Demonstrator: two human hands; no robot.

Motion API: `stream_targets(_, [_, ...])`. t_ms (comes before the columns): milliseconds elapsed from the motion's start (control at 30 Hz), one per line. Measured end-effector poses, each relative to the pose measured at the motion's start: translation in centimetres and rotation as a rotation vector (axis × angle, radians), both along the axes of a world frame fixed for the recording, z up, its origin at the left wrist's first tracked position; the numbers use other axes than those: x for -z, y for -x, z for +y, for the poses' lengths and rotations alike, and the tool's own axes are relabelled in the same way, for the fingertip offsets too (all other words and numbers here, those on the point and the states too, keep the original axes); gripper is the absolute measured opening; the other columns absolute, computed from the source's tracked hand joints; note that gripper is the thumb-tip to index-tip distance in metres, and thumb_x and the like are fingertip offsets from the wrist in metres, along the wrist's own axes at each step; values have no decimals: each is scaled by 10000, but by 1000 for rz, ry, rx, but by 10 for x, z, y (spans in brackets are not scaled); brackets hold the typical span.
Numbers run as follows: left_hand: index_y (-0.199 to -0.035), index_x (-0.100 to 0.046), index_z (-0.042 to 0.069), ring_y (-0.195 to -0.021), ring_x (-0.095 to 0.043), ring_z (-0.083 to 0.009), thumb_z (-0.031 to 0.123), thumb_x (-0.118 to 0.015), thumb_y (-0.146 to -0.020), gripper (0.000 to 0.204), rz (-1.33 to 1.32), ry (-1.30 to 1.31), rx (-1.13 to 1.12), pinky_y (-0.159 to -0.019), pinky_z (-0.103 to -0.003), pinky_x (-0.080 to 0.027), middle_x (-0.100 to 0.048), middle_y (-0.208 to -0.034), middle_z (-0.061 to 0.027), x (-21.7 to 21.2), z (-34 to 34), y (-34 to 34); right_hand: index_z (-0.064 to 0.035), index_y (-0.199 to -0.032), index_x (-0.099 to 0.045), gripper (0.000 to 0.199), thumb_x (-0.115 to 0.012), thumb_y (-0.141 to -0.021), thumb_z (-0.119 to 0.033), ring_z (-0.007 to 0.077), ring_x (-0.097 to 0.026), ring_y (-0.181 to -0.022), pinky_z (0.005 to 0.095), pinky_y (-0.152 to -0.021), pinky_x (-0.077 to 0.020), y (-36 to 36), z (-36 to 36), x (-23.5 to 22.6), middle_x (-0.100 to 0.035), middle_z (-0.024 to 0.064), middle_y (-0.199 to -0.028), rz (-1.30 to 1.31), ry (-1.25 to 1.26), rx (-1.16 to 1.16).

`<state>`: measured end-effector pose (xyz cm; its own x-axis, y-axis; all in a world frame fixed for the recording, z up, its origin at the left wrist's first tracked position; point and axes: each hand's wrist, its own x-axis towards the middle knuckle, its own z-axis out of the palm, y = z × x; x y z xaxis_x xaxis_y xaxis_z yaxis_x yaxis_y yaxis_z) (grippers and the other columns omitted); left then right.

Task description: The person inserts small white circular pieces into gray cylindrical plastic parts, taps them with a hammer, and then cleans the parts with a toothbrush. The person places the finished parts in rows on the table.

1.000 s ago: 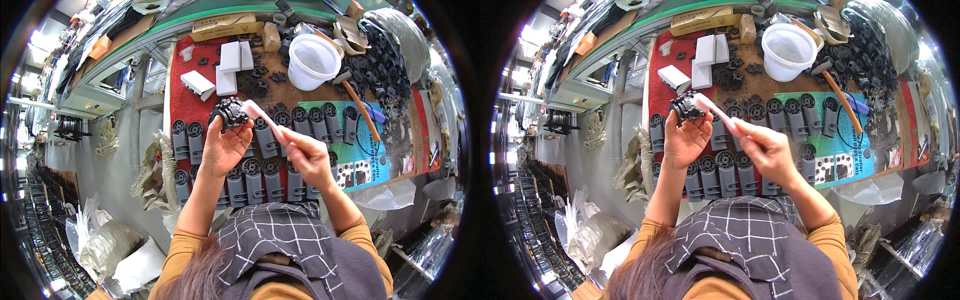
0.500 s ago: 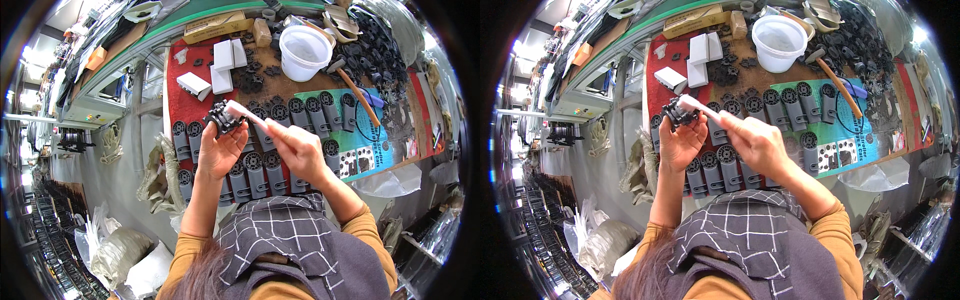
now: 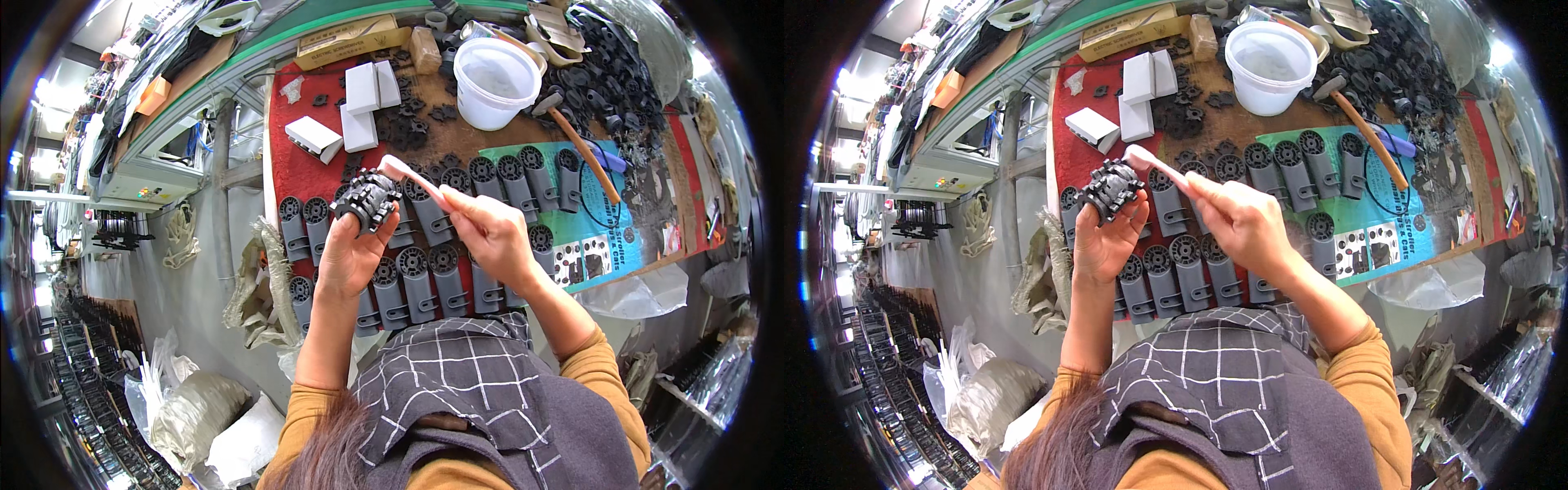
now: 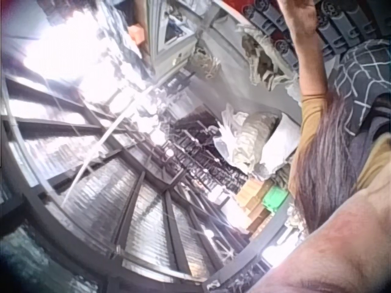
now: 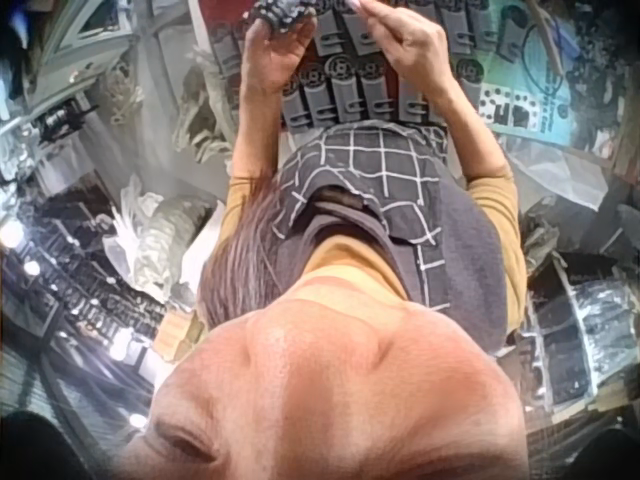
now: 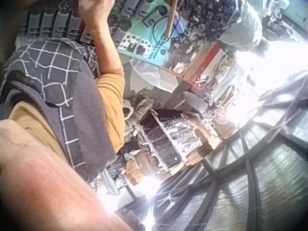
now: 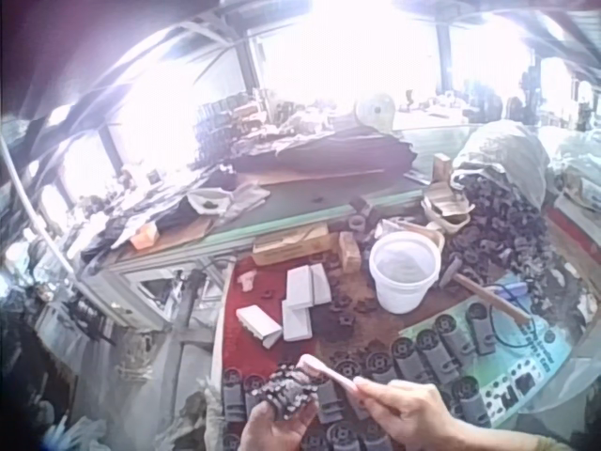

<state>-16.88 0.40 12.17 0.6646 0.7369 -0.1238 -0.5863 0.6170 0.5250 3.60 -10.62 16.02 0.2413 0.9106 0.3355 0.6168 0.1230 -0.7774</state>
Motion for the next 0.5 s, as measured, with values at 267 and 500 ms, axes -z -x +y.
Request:
stream_targets(267, [-1331,-443,34,-1136,-539,-191,268,-739,-843,617,163,-246,-77,-980,-370,-449,-540,-1261,-77,-13,-14,-28,-39,-1274,-504,573,-789,-783,-121,26,-431,-643,195,-583,-397,43,27,-2,-480,-58,-740,920,126,-152])
stream_targets(500, [-1276,-472,24,-997,-537,-156,161,-792,-698,675,921,-745,436,-799,-274,-498,-580,-1128,-76,-45,37,-1,-3,-1122,-572,585,-790,-718,-364,239,-615,-710,353,-656,-477,0,41,-6,-627,122,-794,318,374,-309])
